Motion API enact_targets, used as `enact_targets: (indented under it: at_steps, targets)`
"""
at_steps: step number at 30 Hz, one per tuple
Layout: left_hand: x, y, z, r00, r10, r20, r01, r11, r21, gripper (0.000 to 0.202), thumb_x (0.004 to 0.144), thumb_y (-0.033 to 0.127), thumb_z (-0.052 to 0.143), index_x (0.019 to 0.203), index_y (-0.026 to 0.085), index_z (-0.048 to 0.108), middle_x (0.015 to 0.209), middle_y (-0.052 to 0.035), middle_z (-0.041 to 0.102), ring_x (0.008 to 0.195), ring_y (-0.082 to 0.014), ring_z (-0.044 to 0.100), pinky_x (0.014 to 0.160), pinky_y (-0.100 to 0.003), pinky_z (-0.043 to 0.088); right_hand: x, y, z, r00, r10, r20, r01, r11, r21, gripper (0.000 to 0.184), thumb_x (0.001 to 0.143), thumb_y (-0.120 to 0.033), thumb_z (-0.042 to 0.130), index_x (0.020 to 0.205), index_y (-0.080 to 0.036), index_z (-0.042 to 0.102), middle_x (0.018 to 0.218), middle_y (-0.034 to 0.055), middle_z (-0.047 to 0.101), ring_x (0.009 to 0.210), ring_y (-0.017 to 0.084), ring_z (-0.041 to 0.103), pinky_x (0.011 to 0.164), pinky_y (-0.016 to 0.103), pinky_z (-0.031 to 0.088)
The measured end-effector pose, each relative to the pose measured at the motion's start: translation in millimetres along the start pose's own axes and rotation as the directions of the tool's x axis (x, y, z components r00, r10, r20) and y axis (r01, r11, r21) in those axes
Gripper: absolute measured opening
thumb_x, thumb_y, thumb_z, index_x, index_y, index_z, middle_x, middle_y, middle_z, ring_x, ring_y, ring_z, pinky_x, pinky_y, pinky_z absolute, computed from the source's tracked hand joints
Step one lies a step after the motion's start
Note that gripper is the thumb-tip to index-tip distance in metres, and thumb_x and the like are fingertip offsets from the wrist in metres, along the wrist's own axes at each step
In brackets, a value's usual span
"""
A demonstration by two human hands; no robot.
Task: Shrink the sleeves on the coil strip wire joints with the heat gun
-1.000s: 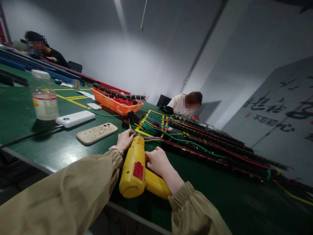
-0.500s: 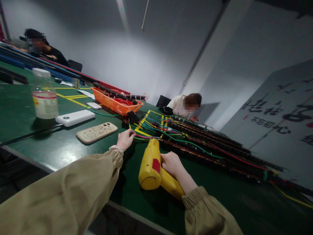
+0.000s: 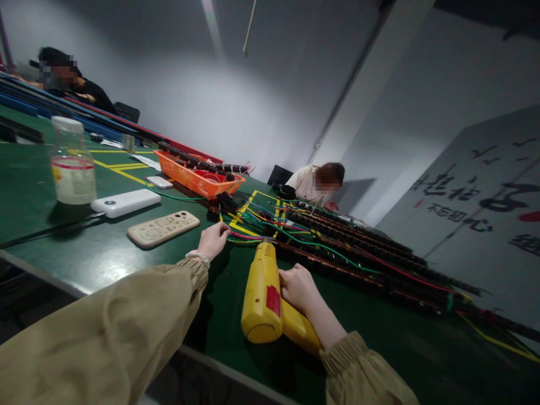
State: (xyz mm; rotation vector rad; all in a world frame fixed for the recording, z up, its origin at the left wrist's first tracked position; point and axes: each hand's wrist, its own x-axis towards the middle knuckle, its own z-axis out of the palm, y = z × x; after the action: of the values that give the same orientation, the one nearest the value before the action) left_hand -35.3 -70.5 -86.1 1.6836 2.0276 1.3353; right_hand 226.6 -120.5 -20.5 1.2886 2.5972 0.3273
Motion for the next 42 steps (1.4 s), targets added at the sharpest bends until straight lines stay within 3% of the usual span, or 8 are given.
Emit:
enact_targets:
  at_steps: [10, 16, 25, 37, 42]
  targets:
    - [0, -2, 2.6, 1.0, 0.027, -0.015, -0.027, 0.999, -0.033, 0.017, 0.085, 0.028, 0.049, 0.089, 0.021, 0.065, 0.094, -0.0028, 0.071, 0.09, -0.0181, 0.064, 0.076, -0.025, 0.043, 23, -38, -13, 0.991, -0.127, -0.031, 0.127, 0.992, 0.01, 0.029, 0.091, -0.04, 0.054, 0.105, -0.015, 0.059, 0.103, 0.0048, 0.062, 0.092, 0.016, 0.06, 0.086, 0.04, 0.048]
    - [0, 0, 1.7, 1.0, 0.021, 0.0, -0.021, 0.999, -0.035, 0.019, 0.086, 0.028, 0.049, 0.09, 0.021, 0.065, 0.096, -0.0026, 0.072, 0.093, -0.0183, 0.064, 0.08, -0.026, 0.044, 31, -45, -15, 0.989, -0.14, -0.045, 0.141, 0.99, 0.019, 0.028, 0.091, -0.039, 0.054, 0.105, -0.015, 0.059, 0.104, 0.005, 0.062, 0.093, 0.016, 0.06, 0.085, 0.04, 0.048]
    - [1, -2, 1.5, 1.0, 0.006, 0.011, -0.006, 1.0, -0.002, 0.018, 0.085, 0.027, 0.05, 0.091, 0.022, 0.066, 0.094, -0.0035, 0.071, 0.091, -0.0198, 0.064, 0.078, -0.027, 0.043, 30, -37, -11, 0.993, -0.109, -0.035, 0.11, 0.994, 0.026, 0.028, 0.091, -0.038, 0.054, 0.108, -0.016, 0.058, 0.107, 0.0053, 0.061, 0.095, 0.017, 0.059, 0.085, 0.04, 0.049]
    - [-1, 2, -1.9, 0.999, 0.021, 0.031, -0.022, 0.999, 0.027, 0.017, 0.087, 0.027, 0.05, 0.092, 0.021, 0.064, 0.095, -0.0035, 0.07, 0.093, -0.0196, 0.063, 0.08, -0.028, 0.042, 4, 9, 2, 0.997, 0.079, 0.014, -0.079, 0.997, -0.017, 0.028, 0.091, -0.038, 0.054, 0.107, -0.016, 0.059, 0.106, 0.0052, 0.061, 0.093, 0.016, 0.06, 0.084, 0.039, 0.05]
    - [-1, 7, -1.4, 0.996, 0.062, 0.065, -0.075, 0.973, 0.219, 0.021, 0.088, 0.024, 0.044, 0.093, 0.018, 0.064, 0.105, -0.009, 0.065, 0.103, -0.0245, 0.057, 0.086, -0.035, 0.042, -2, 12, 4, 0.997, 0.083, 0.013, -0.082, 0.997, -0.012, 0.028, 0.091, -0.038, 0.054, 0.107, -0.016, 0.059, 0.104, 0.0049, 0.061, 0.092, 0.016, 0.06, 0.084, 0.039, 0.049]
